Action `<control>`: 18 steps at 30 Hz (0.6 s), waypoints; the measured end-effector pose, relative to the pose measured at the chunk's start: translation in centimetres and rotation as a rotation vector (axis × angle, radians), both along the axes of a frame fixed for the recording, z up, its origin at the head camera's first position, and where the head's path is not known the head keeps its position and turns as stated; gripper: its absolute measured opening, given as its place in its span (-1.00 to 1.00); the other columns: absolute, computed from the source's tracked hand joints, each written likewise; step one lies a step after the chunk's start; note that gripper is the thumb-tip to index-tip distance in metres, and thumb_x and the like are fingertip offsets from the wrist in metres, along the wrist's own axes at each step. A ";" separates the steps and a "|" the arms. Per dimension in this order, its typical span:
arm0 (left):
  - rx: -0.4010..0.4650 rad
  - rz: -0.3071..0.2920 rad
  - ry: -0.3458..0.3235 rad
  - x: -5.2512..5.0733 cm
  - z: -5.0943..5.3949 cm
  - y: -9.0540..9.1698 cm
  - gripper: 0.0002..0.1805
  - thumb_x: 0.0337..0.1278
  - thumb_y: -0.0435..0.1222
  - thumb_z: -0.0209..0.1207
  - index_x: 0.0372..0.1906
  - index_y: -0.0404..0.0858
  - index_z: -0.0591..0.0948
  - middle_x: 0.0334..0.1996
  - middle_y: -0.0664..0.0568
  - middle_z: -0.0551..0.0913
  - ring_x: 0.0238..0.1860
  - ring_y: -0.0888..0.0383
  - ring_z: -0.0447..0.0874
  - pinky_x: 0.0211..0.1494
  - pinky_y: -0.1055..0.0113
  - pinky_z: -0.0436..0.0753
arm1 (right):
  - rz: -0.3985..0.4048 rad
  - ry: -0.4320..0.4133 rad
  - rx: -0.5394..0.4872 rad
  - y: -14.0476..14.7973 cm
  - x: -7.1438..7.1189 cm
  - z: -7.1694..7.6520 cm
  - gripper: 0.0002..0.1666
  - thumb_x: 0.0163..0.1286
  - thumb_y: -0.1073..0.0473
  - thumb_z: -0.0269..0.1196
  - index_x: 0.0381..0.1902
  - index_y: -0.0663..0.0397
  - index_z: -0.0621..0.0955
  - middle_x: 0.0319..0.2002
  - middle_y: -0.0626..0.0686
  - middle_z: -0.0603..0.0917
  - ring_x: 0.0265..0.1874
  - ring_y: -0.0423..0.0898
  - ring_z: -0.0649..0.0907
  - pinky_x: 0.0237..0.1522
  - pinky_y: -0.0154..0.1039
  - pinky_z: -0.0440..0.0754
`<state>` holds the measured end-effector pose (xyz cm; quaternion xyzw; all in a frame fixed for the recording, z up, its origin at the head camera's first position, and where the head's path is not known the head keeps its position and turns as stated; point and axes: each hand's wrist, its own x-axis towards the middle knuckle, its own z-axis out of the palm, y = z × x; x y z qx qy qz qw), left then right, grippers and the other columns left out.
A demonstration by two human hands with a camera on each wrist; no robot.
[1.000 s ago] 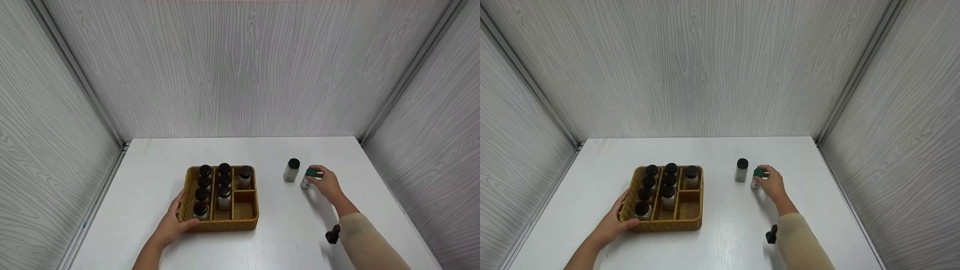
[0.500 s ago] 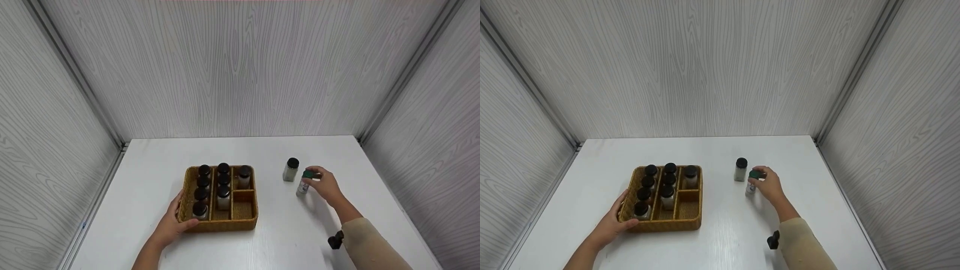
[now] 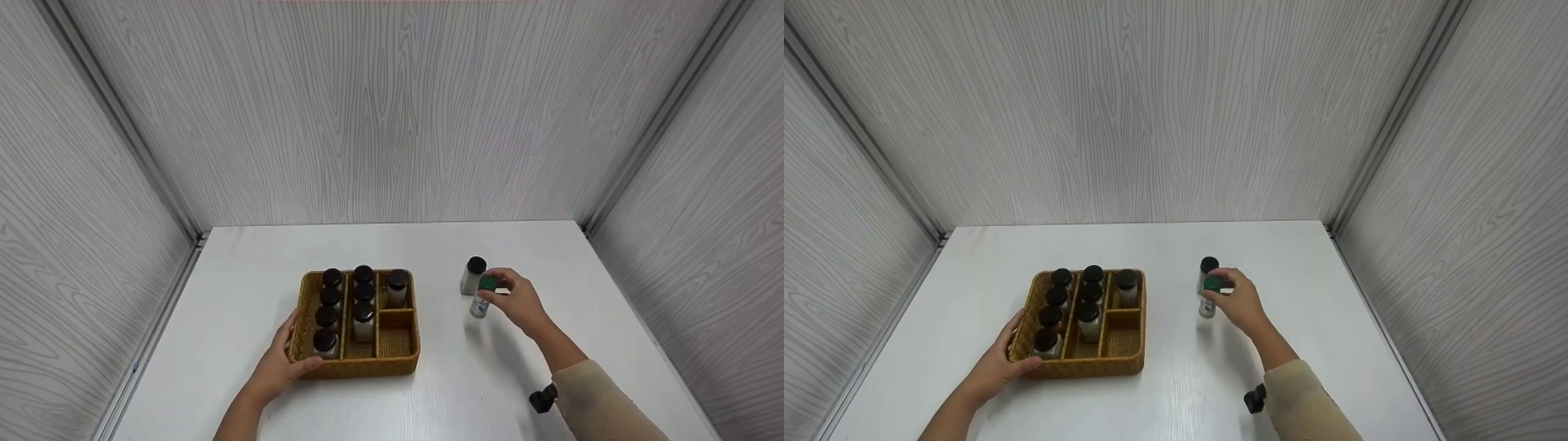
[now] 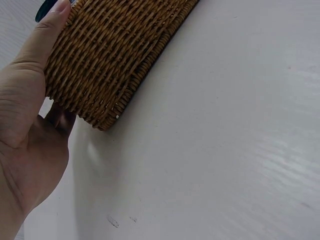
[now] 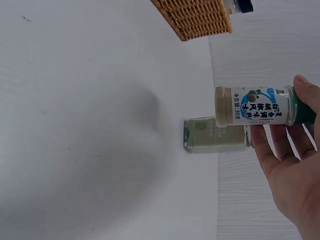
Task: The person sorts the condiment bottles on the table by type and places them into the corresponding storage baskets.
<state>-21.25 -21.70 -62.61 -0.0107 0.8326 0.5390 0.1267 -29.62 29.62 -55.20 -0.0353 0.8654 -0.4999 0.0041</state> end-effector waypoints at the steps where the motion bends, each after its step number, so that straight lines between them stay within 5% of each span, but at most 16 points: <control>1: 0.000 0.001 0.001 0.0 0.0 0.0 0.40 0.14 0.14 0.57 0.81 0.24 -0.22 0.83 -0.13 -0.16 0.78 -0.40 -0.11 0.72 -0.49 0.05 | 0.009 0.007 0.000 -0.2 0.1 0.1 -0.41 0.45 0.14 0.50 0.37 0.10 0.62 0.30 0.18 0.66 0.36 0.18 0.66 0.40 0.05 0.68; 18: 0.004 0.006 -0.009 -0.1 0.0 0.0 0.41 0.11 0.15 0.58 0.81 0.24 -0.21 0.82 -0.15 -0.13 0.78 -0.40 -0.08 0.73 -0.47 0.08 | 0.094 0.054 -0.076 -5.0 1.8 0.7 -0.50 0.42 0.21 0.52 0.28 0.00 0.67 0.23 0.15 0.69 0.30 0.12 0.71 0.36 0.07 0.74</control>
